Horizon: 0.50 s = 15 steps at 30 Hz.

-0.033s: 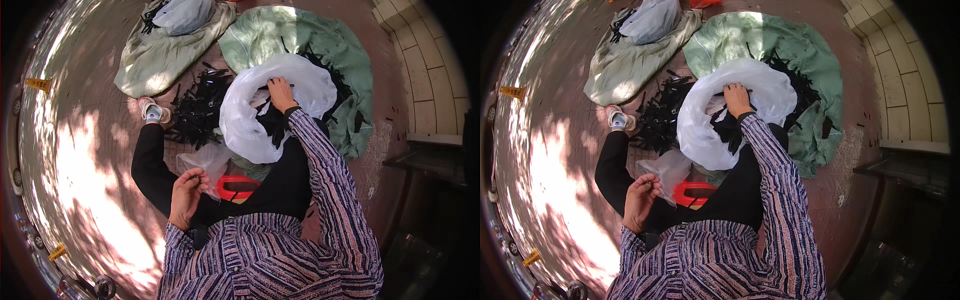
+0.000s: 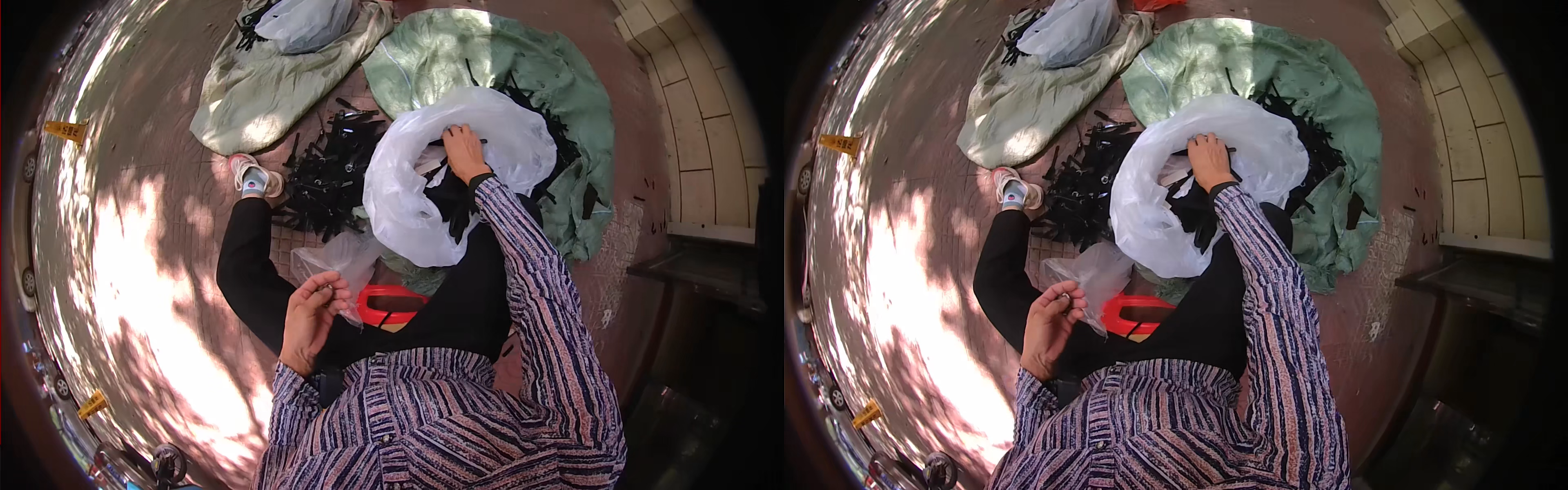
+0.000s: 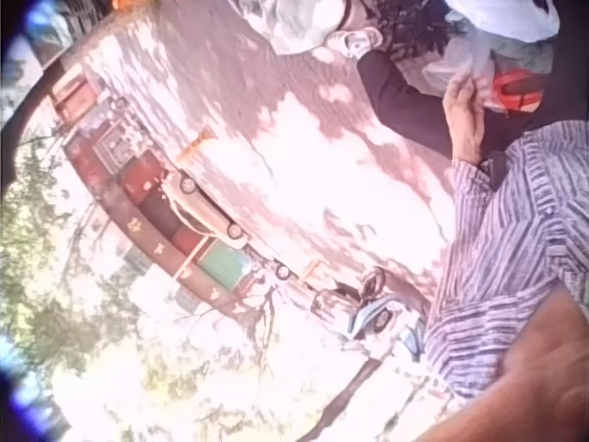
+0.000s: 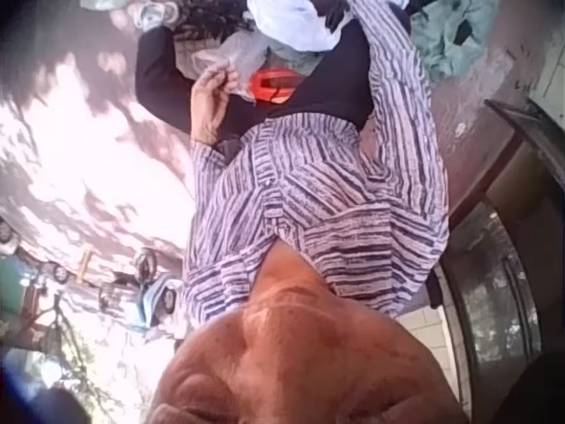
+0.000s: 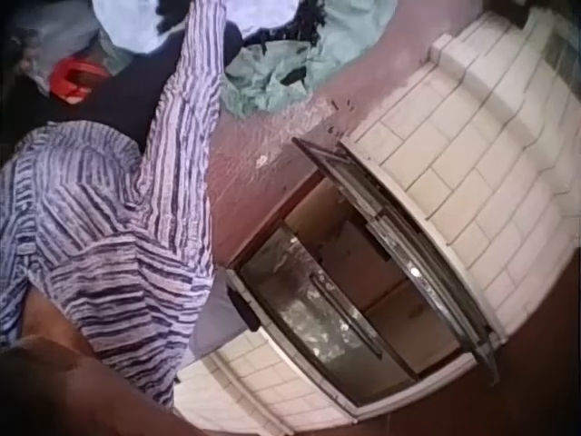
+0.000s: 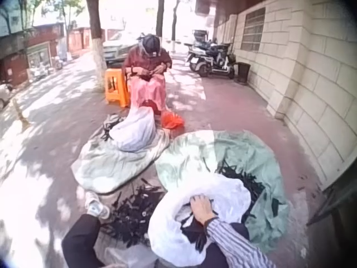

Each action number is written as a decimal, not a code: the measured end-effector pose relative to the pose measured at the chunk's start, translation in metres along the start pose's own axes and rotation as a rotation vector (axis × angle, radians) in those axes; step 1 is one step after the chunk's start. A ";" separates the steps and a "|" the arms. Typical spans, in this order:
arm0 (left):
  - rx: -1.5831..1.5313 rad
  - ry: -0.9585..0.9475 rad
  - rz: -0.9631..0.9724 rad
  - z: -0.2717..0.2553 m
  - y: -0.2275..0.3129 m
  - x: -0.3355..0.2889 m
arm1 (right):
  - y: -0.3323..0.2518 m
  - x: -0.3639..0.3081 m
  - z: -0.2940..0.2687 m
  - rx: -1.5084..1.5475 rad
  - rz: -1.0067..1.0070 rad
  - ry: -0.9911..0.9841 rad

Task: The recorder is sitting on a stool outdoors, manually inspecting and sorting small black shoe components from several bags.

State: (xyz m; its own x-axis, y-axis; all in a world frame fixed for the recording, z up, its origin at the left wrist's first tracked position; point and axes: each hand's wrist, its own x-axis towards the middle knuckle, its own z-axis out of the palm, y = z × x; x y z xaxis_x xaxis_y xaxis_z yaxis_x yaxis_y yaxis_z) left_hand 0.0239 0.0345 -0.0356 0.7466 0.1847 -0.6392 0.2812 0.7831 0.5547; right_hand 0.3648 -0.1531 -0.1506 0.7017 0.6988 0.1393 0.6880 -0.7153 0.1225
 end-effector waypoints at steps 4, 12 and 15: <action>-0.096 -0.076 -0.068 0.017 0.001 -0.004 | 0.004 -0.001 -0.008 -0.102 -0.118 -0.005; -0.046 -0.150 -0.048 0.018 -0.004 -0.012 | -0.001 -0.054 -0.107 0.566 0.078 0.128; -0.067 -0.184 -0.024 0.014 -0.009 -0.015 | -0.044 -0.095 -0.169 1.365 0.399 -0.321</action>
State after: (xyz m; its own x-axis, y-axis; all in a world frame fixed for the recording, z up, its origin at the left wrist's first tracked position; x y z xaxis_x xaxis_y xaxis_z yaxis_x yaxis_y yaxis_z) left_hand 0.0188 0.0161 -0.0231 0.8393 0.0588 -0.5405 0.2641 0.8249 0.4998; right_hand 0.2366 -0.1896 -0.0036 0.7690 0.5626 -0.3035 -0.0496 -0.4209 -0.9058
